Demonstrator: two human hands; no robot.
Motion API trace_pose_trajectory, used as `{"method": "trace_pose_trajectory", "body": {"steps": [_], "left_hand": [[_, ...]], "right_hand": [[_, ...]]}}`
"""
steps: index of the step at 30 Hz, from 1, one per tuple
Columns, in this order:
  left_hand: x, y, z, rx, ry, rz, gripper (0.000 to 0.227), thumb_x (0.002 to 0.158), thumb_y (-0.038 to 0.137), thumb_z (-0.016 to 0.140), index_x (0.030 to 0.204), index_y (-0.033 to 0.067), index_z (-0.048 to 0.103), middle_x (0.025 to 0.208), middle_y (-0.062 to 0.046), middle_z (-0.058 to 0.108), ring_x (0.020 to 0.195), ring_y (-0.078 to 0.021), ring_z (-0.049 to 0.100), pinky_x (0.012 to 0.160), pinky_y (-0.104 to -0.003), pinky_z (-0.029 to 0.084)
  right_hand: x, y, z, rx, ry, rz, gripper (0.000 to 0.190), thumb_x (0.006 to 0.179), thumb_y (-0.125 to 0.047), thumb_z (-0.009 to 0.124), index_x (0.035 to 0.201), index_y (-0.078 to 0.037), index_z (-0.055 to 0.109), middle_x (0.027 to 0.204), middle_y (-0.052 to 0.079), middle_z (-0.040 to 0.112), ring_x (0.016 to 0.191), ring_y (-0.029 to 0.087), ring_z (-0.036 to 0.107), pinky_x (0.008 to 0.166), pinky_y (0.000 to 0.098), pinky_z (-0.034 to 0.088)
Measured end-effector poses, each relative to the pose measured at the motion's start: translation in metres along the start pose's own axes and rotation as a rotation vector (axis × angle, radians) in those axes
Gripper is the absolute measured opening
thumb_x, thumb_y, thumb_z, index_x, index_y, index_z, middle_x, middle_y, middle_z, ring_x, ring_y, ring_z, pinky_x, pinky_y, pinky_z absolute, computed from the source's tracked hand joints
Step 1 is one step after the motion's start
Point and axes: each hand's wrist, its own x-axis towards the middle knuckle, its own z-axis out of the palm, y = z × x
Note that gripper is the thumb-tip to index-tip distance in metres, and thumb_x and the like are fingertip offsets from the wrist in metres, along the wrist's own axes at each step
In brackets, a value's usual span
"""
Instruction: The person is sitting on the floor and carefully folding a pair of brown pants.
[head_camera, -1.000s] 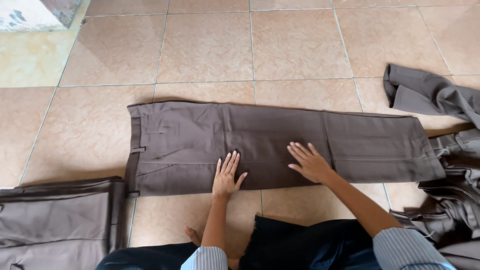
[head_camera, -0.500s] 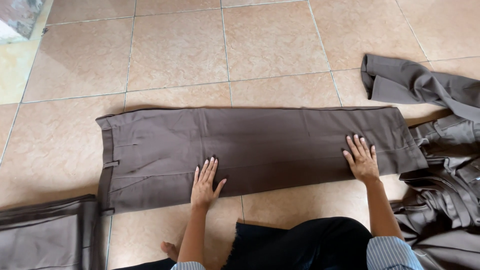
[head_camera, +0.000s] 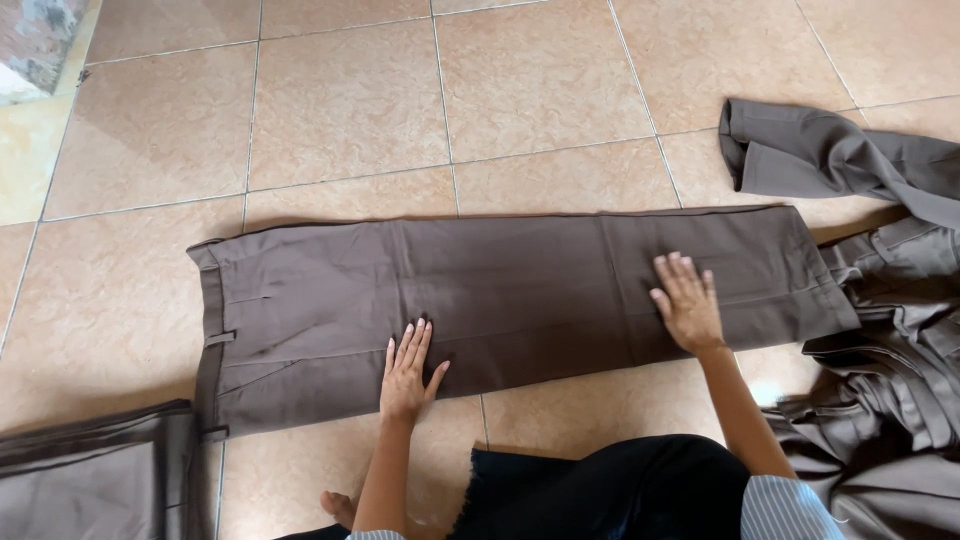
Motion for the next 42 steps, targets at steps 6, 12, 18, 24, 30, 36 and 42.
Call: {"method": "trace_pose_trajectory", "body": {"steps": [6, 12, 18, 24, 30, 36, 42], "left_hand": [[0.001, 0.004, -0.006, -0.013, 0.016, 0.004, 0.074, 0.098, 0.049, 0.053, 0.16, 0.0132, 0.033, 0.166, 0.002, 0.035, 0.153, -0.0173, 0.03, 0.126, -0.042, 0.019], [0.001, 0.004, -0.004, -0.012, 0.0, 0.007, 0.073, 0.099, 0.049, 0.051, 0.159, 0.0124, 0.033, 0.166, 0.001, 0.034, 0.153, -0.0168, 0.029, 0.126, -0.042, 0.018], [0.001, 0.004, -0.008, -0.025, -0.023, -0.004, 0.073, 0.098, 0.047, 0.054, 0.159, 0.014, 0.034, 0.166, 0.003, 0.035, 0.152, -0.0166, 0.03, 0.125, -0.041, 0.02], [0.003, 0.005, -0.004, -0.002, 0.004, -0.001, 0.073, 0.099, 0.05, 0.052, 0.159, 0.0134, 0.033, 0.165, 0.002, 0.035, 0.152, -0.0162, 0.031, 0.126, -0.04, 0.02], [0.001, 0.002, -0.002, -0.004, 0.02, 0.015, 0.074, 0.098, 0.048, 0.053, 0.159, 0.0123, 0.033, 0.165, 0.001, 0.036, 0.152, -0.0174, 0.032, 0.125, -0.041, 0.021], [0.002, 0.002, -0.004, -0.015, -0.003, 0.005, 0.073, 0.099, 0.048, 0.052, 0.16, 0.013, 0.031, 0.166, 0.001, 0.034, 0.153, -0.017, 0.029, 0.126, -0.041, 0.018], [0.003, 0.004, -0.007, -0.027, -0.039, -0.015, 0.073, 0.1, 0.049, 0.05, 0.16, 0.0127, 0.031, 0.166, 0.001, 0.033, 0.153, -0.0169, 0.028, 0.127, -0.041, 0.016]], "right_hand": [[0.006, 0.027, 0.0, 0.01, -0.159, -0.093, 0.058, 0.104, -0.048, 0.037, 0.16, -0.032, 0.034, 0.168, -0.001, 0.03, 0.156, 0.022, 0.021, 0.127, 0.0487, 0.012], [0.011, 0.115, 0.005, -0.067, -0.154, 0.284, 0.066, 0.104, -0.059, 0.021, 0.164, -0.032, 0.019, 0.17, -0.001, 0.02, 0.158, 0.022, 0.012, 0.127, 0.0488, 0.007], [0.019, 0.143, 0.015, -0.028, -0.066, 0.525, 0.07, 0.107, -0.05, 0.021, 0.165, -0.012, 0.02, 0.172, 0.009, 0.017, 0.158, 0.027, 0.009, 0.123, 0.0574, 0.0], [0.005, 0.169, -0.024, -0.495, 0.19, 0.493, 0.075, 0.099, -0.034, 0.059, 0.161, 0.004, 0.042, 0.16, 0.02, 0.045, 0.134, 0.039, 0.041, 0.103, 0.0496, 0.03], [-0.014, 0.231, -0.004, -0.559, 0.105, 0.655, 0.057, 0.101, -0.037, 0.067, 0.133, 0.01, 0.058, 0.122, 0.028, 0.064, 0.11, 0.04, 0.05, 0.089, 0.0484, 0.033], [-0.008, 0.243, 0.002, -0.269, 0.055, 0.632, 0.049, 0.112, -0.026, 0.06, 0.126, 0.015, 0.036, 0.08, 0.028, 0.075, 0.066, 0.047, 0.072, 0.094, 0.0494, 0.042], [-0.008, 0.263, -0.002, -0.01, 0.118, 0.63, 0.032, 0.093, -0.002, 0.068, 0.117, 0.015, 0.057, 0.096, 0.03, 0.067, 0.072, 0.038, 0.068, 0.057, 0.0431, 0.059]]}}
